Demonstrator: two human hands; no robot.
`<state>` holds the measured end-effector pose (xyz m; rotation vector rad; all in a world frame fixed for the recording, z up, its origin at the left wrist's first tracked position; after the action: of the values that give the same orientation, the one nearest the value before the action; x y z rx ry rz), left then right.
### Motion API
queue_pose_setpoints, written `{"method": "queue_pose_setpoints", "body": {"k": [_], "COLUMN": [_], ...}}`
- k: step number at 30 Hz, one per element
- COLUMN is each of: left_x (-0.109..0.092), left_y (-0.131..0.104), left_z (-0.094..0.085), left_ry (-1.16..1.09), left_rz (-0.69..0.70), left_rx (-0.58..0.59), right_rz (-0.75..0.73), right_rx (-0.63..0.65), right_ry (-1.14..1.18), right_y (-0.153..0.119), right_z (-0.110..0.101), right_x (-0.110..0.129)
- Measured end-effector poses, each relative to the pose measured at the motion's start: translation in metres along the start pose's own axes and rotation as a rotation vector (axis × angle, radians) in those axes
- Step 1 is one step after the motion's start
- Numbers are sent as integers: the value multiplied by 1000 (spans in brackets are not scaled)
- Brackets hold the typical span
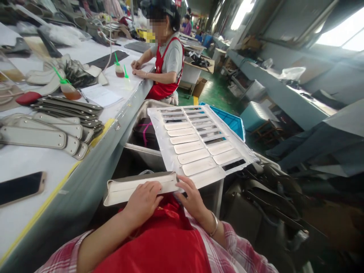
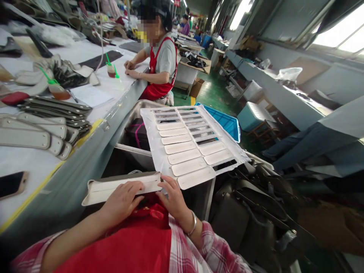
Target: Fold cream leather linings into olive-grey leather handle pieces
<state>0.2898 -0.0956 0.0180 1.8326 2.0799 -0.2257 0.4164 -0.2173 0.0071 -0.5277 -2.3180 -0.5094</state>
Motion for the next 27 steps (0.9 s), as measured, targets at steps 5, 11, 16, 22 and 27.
{"method": "queue_pose_setpoints", "body": {"k": [5, 11, 16, 22, 27], "left_x": [-2, -6, -9, -12, -9], "left_y": [3, 7, 10, 15, 19], "left_z": [-1, -4, -3, -6, -7], "left_ry": [63, 53, 106, 177, 201], "left_rz": [-6, -19, -75, -143, -185], "left_rx": [42, 68, 74, 77, 115], "right_rz": [-17, -93, -91, 2, 300], "right_rx": [-40, -52, -118, -91, -165], "right_ry": [37, -23, -134, -221, -169], "right_y": [0, 1, 0, 5, 3], "right_z": [12, 7, 8, 11, 6], "right_x": [-6, -1, 9, 16, 3]}}
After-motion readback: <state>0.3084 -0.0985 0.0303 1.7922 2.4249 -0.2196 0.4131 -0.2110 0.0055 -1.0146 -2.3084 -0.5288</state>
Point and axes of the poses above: each hand's wrist, its own y-axis towards the middle knuckle, its own z-axis out of the palm, x = y × z, the point moved 5 cm from there along y, towards the middle knuckle, and after that the axes turned 8 degrees about z, right-handed, at the moved point
